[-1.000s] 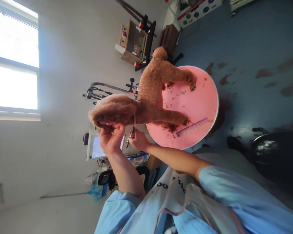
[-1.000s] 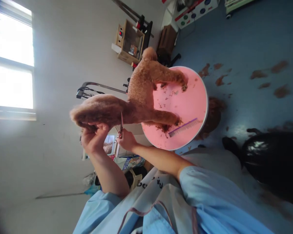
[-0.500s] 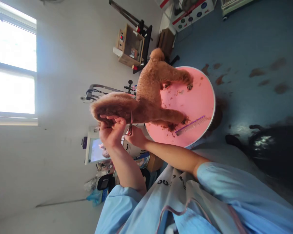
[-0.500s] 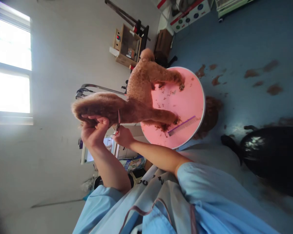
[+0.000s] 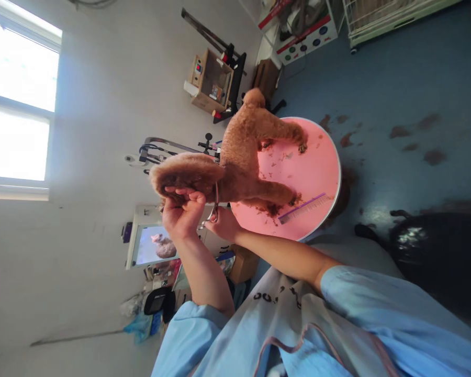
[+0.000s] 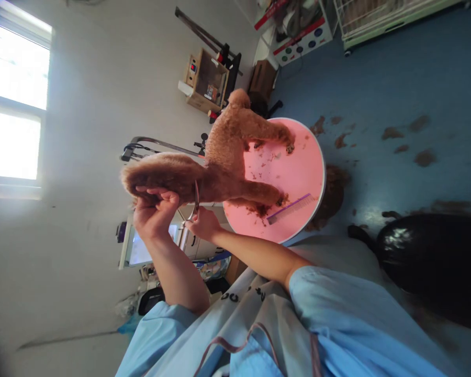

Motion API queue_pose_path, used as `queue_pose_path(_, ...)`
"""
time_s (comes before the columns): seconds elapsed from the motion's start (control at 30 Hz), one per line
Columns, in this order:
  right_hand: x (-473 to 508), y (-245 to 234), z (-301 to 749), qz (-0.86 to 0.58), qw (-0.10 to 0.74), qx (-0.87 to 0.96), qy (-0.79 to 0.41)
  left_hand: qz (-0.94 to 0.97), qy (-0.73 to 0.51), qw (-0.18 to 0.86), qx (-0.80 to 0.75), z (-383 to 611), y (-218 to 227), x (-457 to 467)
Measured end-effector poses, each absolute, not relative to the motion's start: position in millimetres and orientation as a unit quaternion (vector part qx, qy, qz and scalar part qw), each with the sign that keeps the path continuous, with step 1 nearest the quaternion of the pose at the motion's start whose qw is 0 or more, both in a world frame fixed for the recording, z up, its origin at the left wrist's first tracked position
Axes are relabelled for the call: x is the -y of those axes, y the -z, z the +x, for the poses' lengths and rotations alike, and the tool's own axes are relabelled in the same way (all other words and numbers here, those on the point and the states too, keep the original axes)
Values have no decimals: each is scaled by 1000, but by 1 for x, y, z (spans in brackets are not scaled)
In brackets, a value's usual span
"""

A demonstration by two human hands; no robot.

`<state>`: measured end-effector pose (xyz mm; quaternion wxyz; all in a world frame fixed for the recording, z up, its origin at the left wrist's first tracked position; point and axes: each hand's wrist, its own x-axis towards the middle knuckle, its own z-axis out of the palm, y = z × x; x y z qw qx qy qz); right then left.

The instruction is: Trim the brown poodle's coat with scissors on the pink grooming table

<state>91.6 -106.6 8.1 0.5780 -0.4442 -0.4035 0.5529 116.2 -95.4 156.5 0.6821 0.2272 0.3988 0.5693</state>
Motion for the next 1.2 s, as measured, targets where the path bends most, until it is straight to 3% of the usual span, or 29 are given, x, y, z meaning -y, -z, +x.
queue_pose_path(0.37,113,-7,91,-479,549,436,-529,269,-547,685,-399,115,-154,98)
queue_pose_path(0.73,115,-18,86,-398,620,371,-564,295,-525,698,-388,116,-154,97)
queue_pose_path(1.2,115,-28,75,-420,616,377,-549,243,-553,701,-380,123,-154,104)
